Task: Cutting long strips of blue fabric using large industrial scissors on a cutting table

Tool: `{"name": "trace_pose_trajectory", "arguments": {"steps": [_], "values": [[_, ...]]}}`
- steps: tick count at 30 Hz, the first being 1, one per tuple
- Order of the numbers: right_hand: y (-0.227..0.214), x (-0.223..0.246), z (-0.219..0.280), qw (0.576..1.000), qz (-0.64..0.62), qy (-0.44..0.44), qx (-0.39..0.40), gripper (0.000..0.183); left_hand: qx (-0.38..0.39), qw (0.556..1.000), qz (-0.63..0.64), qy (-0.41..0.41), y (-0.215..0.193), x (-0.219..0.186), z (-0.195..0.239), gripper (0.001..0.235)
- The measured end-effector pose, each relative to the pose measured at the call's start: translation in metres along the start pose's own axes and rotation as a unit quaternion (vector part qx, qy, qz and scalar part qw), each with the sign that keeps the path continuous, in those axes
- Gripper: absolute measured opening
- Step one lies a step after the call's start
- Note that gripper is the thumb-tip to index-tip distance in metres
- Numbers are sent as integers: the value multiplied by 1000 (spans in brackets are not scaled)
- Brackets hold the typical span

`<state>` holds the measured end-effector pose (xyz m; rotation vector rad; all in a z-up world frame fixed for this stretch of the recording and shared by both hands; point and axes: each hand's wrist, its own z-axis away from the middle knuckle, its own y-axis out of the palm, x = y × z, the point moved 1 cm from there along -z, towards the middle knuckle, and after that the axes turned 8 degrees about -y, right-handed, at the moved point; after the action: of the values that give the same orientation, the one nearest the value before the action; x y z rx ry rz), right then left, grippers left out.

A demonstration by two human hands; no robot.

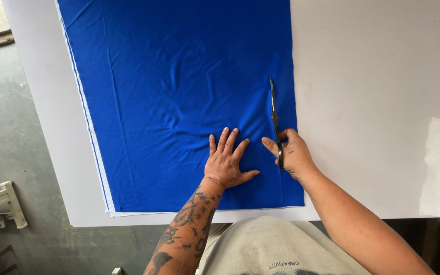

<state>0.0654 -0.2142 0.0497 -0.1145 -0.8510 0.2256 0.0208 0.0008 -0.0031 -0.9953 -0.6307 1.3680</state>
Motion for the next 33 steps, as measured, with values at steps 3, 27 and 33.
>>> {"name": "trace_pose_trajectory", "arguments": {"steps": [3, 27, 33], "values": [[-1, 2, 1, 1000, -1, -1, -6, 70, 1, 1000, 0, 1, -2, -1, 0, 104], [0, 43, -52, 1000, -27, 0, -3, 86, 6, 1000, 10, 1, -2, -2, 0, 102], [1, 43, -72, 999, -34, -21, -16, 84, 6, 1000, 8, 4, 0, -1, 0, 102]]}}
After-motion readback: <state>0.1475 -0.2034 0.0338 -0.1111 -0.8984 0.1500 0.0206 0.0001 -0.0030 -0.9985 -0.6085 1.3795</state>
